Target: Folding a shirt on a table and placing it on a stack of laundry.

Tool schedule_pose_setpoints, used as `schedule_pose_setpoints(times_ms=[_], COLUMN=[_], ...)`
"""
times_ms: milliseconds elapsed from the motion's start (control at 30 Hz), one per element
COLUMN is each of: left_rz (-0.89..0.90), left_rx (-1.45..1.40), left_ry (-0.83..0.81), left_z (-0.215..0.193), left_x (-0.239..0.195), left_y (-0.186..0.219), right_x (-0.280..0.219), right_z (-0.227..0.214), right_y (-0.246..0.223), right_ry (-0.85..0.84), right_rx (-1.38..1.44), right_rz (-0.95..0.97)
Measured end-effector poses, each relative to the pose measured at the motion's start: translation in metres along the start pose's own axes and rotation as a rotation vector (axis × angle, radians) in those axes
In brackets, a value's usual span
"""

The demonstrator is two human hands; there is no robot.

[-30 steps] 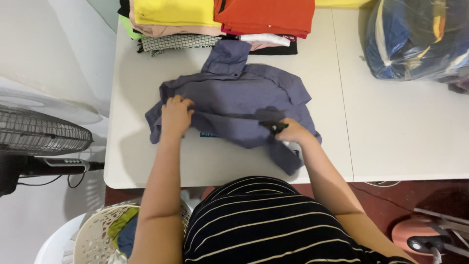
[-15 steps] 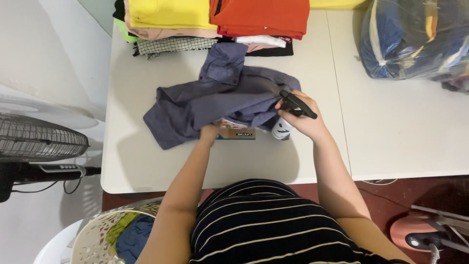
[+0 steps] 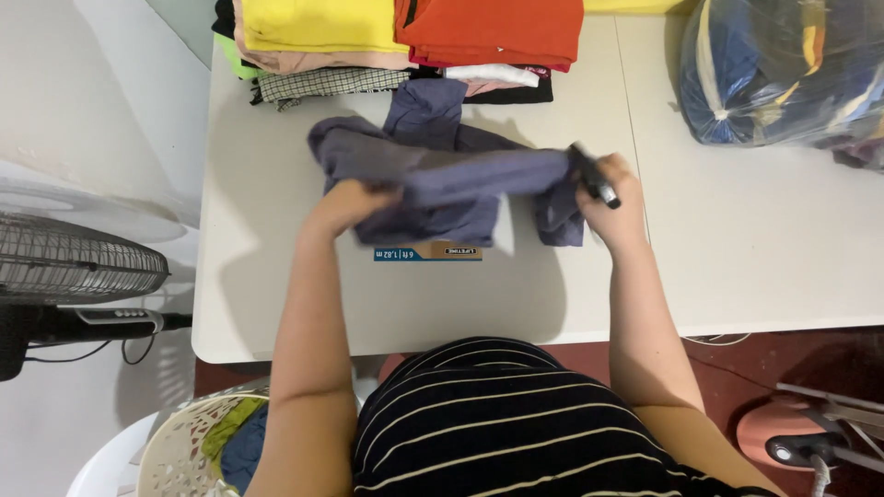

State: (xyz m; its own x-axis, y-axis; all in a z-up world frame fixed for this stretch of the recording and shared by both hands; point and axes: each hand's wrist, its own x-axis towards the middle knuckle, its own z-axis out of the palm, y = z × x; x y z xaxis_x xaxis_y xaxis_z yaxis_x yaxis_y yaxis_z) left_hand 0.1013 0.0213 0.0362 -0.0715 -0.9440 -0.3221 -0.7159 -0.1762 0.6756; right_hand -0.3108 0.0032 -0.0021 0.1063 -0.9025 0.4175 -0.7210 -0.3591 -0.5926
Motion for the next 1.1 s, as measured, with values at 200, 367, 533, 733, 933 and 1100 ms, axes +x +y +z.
schedule_pose_setpoints(times_ms=[200, 367, 533, 733, 933, 1100], left_rz=[-0.224, -0.222, -0.128, -0.333, -0.241, -0.086], left_rx=[0.588, 0.563, 0.378, 0.384, 0.406, 0.017], left_ry=[-0.271, 0.267, 0.151, -0.004, 0.276, 0.707], left_z=[0.043, 0.099, 0.126, 0.167, 0.168, 0.135], left_x=[0.011, 0.043, 0.029, 0.031, 0.045, 0.073], left_y=[-0.139, -0.181, -0.141, -0.189, -0.220, -0.240], right_x=[-0.012, -0.043, -0.038, -0.040, -0.044, -0.038], right_z=[-0.003, 0.057, 0.090, 0.111, 0.102, 0.067], right_y=[-0.024, 0.005, -0.034, -0.029, -0.024, -0.014], right_ry=[-0.648, -0.582, -0.527, -0.485, -0.476, -0.367], right_rx=[-0.055, 0.062, 0.207, 0.244, 0.155, 0.135], right_rz=[0.388, 0.232, 0.104, 0.037, 0.063, 0.083])
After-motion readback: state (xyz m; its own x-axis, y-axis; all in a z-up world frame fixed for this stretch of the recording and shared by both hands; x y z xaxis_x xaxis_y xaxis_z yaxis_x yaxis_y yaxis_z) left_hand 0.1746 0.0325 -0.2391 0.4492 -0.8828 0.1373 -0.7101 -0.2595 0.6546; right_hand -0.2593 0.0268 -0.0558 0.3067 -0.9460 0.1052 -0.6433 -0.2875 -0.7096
